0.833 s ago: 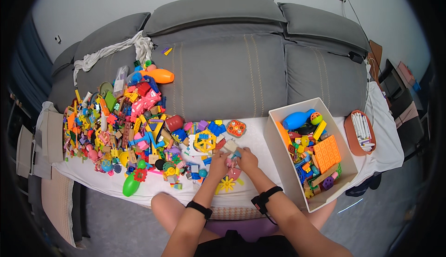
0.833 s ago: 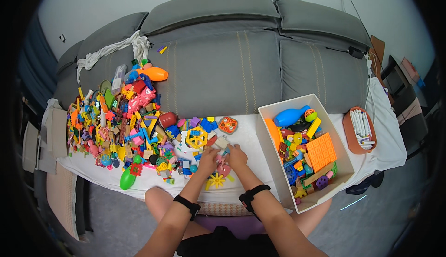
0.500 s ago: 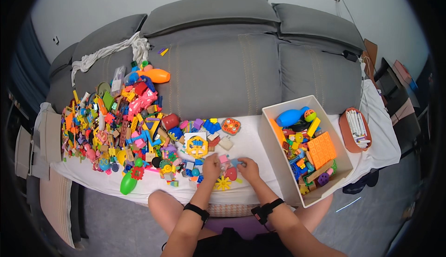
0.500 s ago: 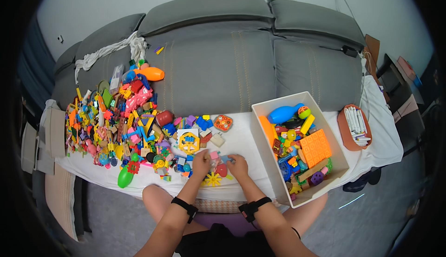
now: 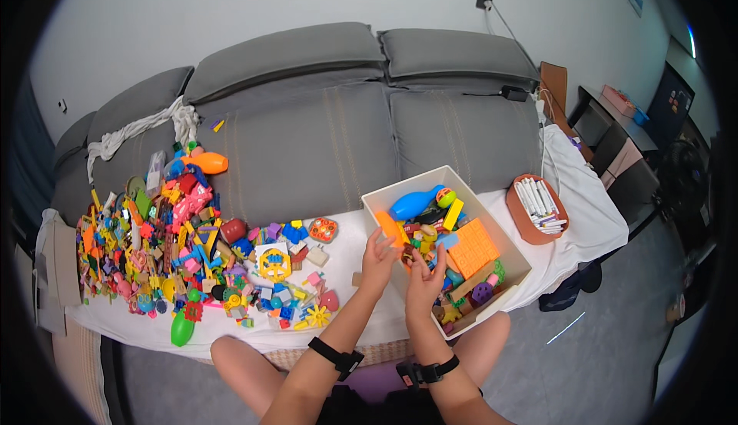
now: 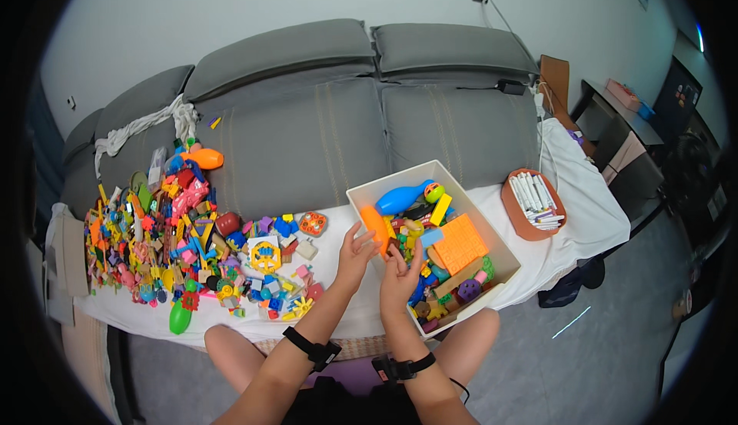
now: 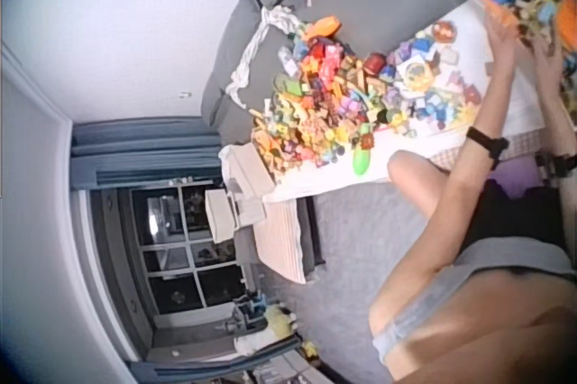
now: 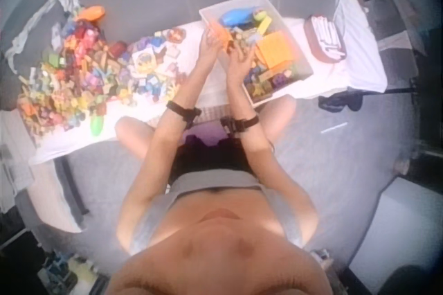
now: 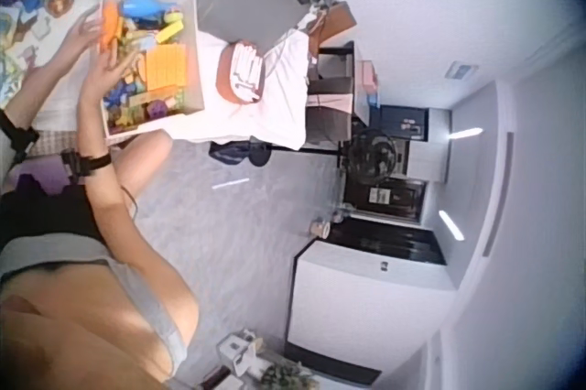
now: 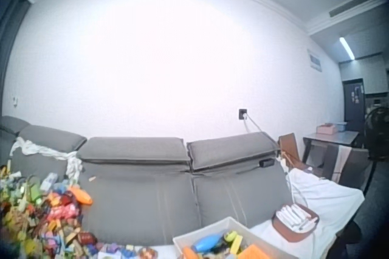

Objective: The person picks up toy blocks and various plastic items from the surface of a bed and places them into a storage container.

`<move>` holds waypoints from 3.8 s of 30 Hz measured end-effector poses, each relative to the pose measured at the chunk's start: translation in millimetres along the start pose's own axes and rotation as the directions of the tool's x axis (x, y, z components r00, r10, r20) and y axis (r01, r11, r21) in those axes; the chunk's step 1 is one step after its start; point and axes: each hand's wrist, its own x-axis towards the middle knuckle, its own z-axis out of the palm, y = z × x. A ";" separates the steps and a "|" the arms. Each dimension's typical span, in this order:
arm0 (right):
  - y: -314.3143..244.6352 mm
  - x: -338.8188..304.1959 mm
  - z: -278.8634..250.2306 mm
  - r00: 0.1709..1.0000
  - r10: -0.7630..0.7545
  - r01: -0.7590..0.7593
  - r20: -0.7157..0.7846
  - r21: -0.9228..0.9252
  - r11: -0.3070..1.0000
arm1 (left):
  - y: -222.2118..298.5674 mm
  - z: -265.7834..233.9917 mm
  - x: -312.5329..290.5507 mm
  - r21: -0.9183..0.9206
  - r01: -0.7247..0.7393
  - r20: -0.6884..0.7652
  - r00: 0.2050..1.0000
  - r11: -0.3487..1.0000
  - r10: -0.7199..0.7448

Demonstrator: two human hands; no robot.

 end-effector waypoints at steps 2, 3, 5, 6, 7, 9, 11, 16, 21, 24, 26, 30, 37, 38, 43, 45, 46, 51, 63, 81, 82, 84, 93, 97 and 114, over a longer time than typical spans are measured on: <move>30.0 -1.1 0.4 0.996 -0.037 0.045 0.079 -0.093 0.995 | -9.8 -24.9 3.5 0.058 0.026 -0.015 1.000 0.998 -0.025; 48.5 -1.9 1.9 0.984 -0.069 0.098 0.162 -0.177 0.979 | -14.0 -43.3 4.9 0.115 0.050 -0.031 0.998 0.992 -0.047; 70.0 -14.7 9.1 0.928 -0.052 0.193 0.369 -0.358 0.914 | -33.4 -97.3 -13.7 0.283 0.085 -0.098 0.993 0.955 -0.059; 85.9 -17.2 14.9 0.874 0.052 0.225 0.484 -0.497 0.838 | -40.2 -122.1 -22.2 0.438 0.107 -0.125 0.990 0.893 -0.058; 100.9 -17.0 15.2 0.808 0.172 0.275 0.563 -0.619 0.736 | -40.5 -135.5 -32.1 0.435 0.123 -0.141 0.988 0.892 -0.068; 130.7 -17.3 18.7 0.762 0.300 0.302 0.574 -0.725 0.619 | -35.1 -163.7 -47.3 0.795 0.032 -0.175 0.968 0.606 0.178; 153.4 -20.9 27.2 0.791 0.351 0.427 0.502 -0.863 0.272 | -26.6 -181.2 -55.2 0.824 0.017 -0.173 0.959 0.567 0.223; 193.9 -19.8 35.9 0.768 0.425 0.464 0.479 -0.874 0.145 | -33.2 -199.3 -55.2 0.918 -0.206 0.129 0.963 0.339 0.235; 208.7 -21.8 28.8 0.817 0.369 0.291 0.443 -0.869 0.399 | -34.4 -191.2 -36.7 1.000 -0.010 0.010 1.000 0.007 0.018; 212.3 -35.4 8.2 0.827 0.263 0.336 0.498 -0.811 0.479 | -33.4 -192.2 -33.7 0.974 0.069 -0.099 0.986 0.214 0.133; 216.9 -40.2 -6.1 0.820 0.348 0.192 0.455 -0.790 0.582 | -44.4 -204.5 -38.5 0.906 0.155 -0.232 0.960 0.394 0.156; 203.3 -36.9 -3.0 0.855 0.280 0.068 0.437 -0.629 0.775 | -62.7 -221.8 -39.7 0.665 0.181 -0.454 0.868 0.725 0.200; 63.6 -17.5 13.3 0.925 0.045 0.086 0.377 -0.323 0.942 | -22.1 -103.4 -6.1 0.195 -0.181 -0.493 0.832 0.964 0.256; 52.9 -10.7 8.7 0.945 -0.176 0.286 0.276 -0.430 0.856 | -8.0 -72.6 -3.2 0.092 -0.175 -0.362 0.911 0.980 0.197; 11.7 -17.4 7.0 0.959 -0.279 0.257 -0.049 -0.266 0.929 | -6.5 -2.1 -13.9 0.196 -0.050 0.025 0.999 0.979 0.046; 14.3 -20.2 9.0 0.963 -0.251 0.268 0.101 -0.228 0.936 | -9.0 -17.8 -20.3 0.236 0.032 0.081 0.995 0.971 -0.052; 22.3 -23.1 11.8 0.969 -0.172 0.208 0.175 -0.210 0.955 | -20.5 -35.2 -22.3 0.263 -0.031 0.041 0.999 0.964 0.021; 113.0 -34.2 19.8 0.807 0.239 0.155 0.541 -0.583 0.797 | -36.4 -129.0 -53.6 0.625 0.003 -0.188 0.971 0.780 0.147; 172.7 -99.4 64.7 0.459 0.691 0.586 0.559 -0.775 0.238 | -4.8 -257.7 -65.1 1.000 -0.025 0.024 0.946 -0.001 0.322; 60.0 -44.3 33.8 0.774 0.588 -0.585 0.235 -0.087 0.806 | -3.7 -115.6 -9.7 -0.010 0.135 -0.644 0.758 0.991 -0.109; 51.7 -39.5 31.8 0.894 0.430 -0.441 0.123 0.083 0.894 | -1.5 -90.6 -6.8 -0.020 0.082 -0.519 0.851 0.996 -0.080; 28.8 -27.6 25.4 0.969 0.245 -0.231 -0.013 0.291 0.929 | 7.3 -35.9 -0.7 -0.061 0.030 -0.290 0.956 0.998 -0.046; 85.8 -30.9 12.9 0.886 0.322 -0.316 0.333 -0.074 0.946 | -23.3 -87.6 -16.8 0.168 0.094 -0.305 0.951 0.981 -0.039; 141.3 -46.0 25.1 0.698 0.451 0.006 0.556 -0.635 0.772 | -29.6 -175.3 -48.5 0.602 0.112 -0.405 0.896 0.791 0.182; 180.3 -91.6 65.8 0.479 0.630 0.617 0.612 -0.745 0.253 | -25.1 -258.7 -113.6 0.959 0.092 -0.234 0.792 0.268 0.563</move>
